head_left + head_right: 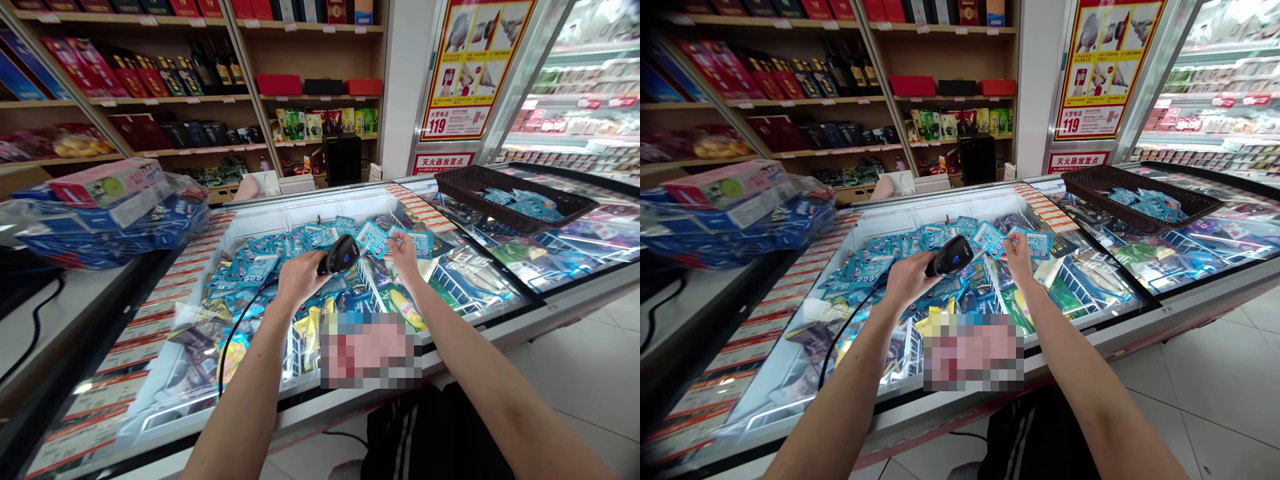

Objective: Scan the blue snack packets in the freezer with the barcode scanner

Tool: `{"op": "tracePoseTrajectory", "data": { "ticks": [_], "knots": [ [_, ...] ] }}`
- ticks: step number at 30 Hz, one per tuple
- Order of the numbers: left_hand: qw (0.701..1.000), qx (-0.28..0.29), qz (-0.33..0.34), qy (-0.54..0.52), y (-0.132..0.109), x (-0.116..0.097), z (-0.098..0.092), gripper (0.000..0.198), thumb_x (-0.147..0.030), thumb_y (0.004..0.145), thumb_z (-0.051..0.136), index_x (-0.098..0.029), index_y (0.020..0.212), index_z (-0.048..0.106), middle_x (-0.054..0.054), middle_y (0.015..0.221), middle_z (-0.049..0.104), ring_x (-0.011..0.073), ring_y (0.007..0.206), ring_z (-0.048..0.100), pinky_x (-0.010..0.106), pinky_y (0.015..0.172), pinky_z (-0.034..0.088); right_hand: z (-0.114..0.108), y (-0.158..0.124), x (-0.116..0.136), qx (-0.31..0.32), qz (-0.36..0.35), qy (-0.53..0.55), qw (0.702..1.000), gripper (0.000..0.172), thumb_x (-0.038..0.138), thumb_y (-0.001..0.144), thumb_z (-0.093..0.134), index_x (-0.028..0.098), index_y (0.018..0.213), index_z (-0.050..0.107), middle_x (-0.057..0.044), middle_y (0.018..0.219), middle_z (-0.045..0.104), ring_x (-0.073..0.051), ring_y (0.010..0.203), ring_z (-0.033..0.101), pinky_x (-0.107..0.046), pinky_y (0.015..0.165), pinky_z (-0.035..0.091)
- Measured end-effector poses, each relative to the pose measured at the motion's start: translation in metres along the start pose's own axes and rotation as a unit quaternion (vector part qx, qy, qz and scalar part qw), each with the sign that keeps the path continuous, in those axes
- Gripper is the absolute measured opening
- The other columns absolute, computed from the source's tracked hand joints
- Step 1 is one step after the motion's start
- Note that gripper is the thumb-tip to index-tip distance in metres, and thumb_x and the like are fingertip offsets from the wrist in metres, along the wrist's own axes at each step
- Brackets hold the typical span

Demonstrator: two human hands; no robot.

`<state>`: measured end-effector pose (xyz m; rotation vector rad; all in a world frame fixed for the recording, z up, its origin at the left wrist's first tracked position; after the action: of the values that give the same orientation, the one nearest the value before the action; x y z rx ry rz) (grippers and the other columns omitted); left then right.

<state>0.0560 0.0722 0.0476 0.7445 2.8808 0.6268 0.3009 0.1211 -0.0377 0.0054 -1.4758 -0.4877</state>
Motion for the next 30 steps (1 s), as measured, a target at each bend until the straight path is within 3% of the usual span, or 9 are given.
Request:
{"op": "tracePoseTrajectory", "data": {
  "ticks": [5, 8, 13, 17, 25, 28, 30],
  "knots": [
    [1.0, -0.014, -0.003, 0.007, 0.0, 0.002, -0.001, 0.032, -0.04, 0.079, 0.05, -0.025, 0.106, 0.059, 0.003, 0.103, 0.067, 0.0225, 0.09, 0.062, 0.029, 0.062, 0.043, 0.0, 0.0, 0.002, -0.002, -0.012, -0.006, 1.0, 0.033, 0.047, 0.076, 0.051, 0.025, 0.099, 0.04, 0.002, 0.068, 0.056, -0.019, 0.067, 0.06, -0.038, 0.061, 0.054],
    [1.0, -0.017, -0.007, 0.009, 0.0, 0.003, -0.001, 0.032, -0.04, 0.079, 0.05, -0.025, 0.106, 0.059, 0.003, 0.102, 0.067, 0.0223, 0.09, 0.062, 0.028, 0.062, 0.043, -0.005, -0.002, 0.008, -0.017, -0.032, -0.083, 0.996, 0.036, 0.047, 0.078, 0.047, 0.024, 0.106, 0.042, 0.003, 0.064, 0.053, -0.019, 0.062, 0.057, -0.037, 0.059, 0.052],
    [1.0, -0.017, -0.006, 0.01, 0.0, 0.004, -0.002, 0.032, -0.04, 0.079, 0.049, -0.025, 0.105, 0.059, 0.004, 0.1, 0.067, 0.0215, 0.088, 0.062, 0.028, 0.063, 0.043, -0.023, -0.007, 0.031, -0.084, -0.083, -0.291, 0.95, 0.033, 0.041, 0.086, 0.035, 0.023, 0.109, 0.05, -0.001, 0.068, 0.055, -0.021, 0.066, 0.054, -0.04, 0.074, 0.045],
    [1.0, -0.016, -0.005, 0.016, 0.0, 0.004, -0.003, 0.032, -0.04, 0.08, 0.048, -0.025, 0.105, 0.059, 0.004, 0.098, 0.067, 0.0211, 0.088, 0.061, 0.028, 0.062, 0.042, -0.043, -0.006, 0.038, -0.14, -0.075, -0.354, 0.922, 0.036, 0.037, 0.087, 0.033, 0.019, 0.11, 0.053, -0.005, 0.069, 0.056, -0.022, 0.067, 0.052, -0.041, 0.077, 0.04],
    [0.999, -0.023, 0.002, 0.023, 0.0, 0.004, -0.002, 0.031, -0.041, 0.08, 0.048, -0.026, 0.106, 0.058, 0.003, 0.099, 0.067, 0.0211, 0.088, 0.061, 0.028, 0.062, 0.041, -0.058, -0.007, 0.043, -0.177, -0.065, -0.466, 0.865, 0.034, 0.03, 0.085, 0.037, 0.016, 0.11, 0.055, -0.016, 0.107, 0.052, -0.028, 0.1, 0.046, -0.041, 0.085, 0.035],
    [0.999, -0.025, -0.002, 0.019, 0.0, 0.005, -0.002, 0.031, -0.041, 0.08, 0.049, -0.025, 0.105, 0.058, 0.003, 0.099, 0.066, 0.0214, 0.088, 0.061, 0.028, 0.063, 0.042, -0.047, -0.013, 0.054, -0.167, -0.106, -0.507, 0.839, 0.034, 0.032, 0.085, 0.04, 0.016, 0.109, 0.058, -0.017, 0.118, 0.047, -0.032, 0.111, 0.038, -0.046, 0.09, 0.032],
    [0.999, -0.026, -0.005, 0.019, 0.0, 0.006, -0.002, 0.032, -0.041, 0.08, 0.049, -0.025, 0.105, 0.058, 0.004, 0.099, 0.066, 0.0216, 0.089, 0.061, 0.028, 0.063, 0.042, -0.03, -0.015, 0.056, -0.121, -0.137, -0.524, 0.832, 0.036, 0.037, 0.086, 0.042, 0.02, 0.114, 0.057, -0.015, 0.122, 0.047, -0.033, 0.115, 0.035, -0.051, 0.093, 0.028]
  ]
}}
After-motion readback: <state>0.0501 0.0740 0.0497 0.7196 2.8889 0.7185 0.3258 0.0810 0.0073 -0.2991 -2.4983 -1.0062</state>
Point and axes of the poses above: each hand's wrist, its own y-axis towards the middle knuckle, its own z-axis out of the palm, x = y × z, the point moved 10 cm from there along y, towards the middle knuckle
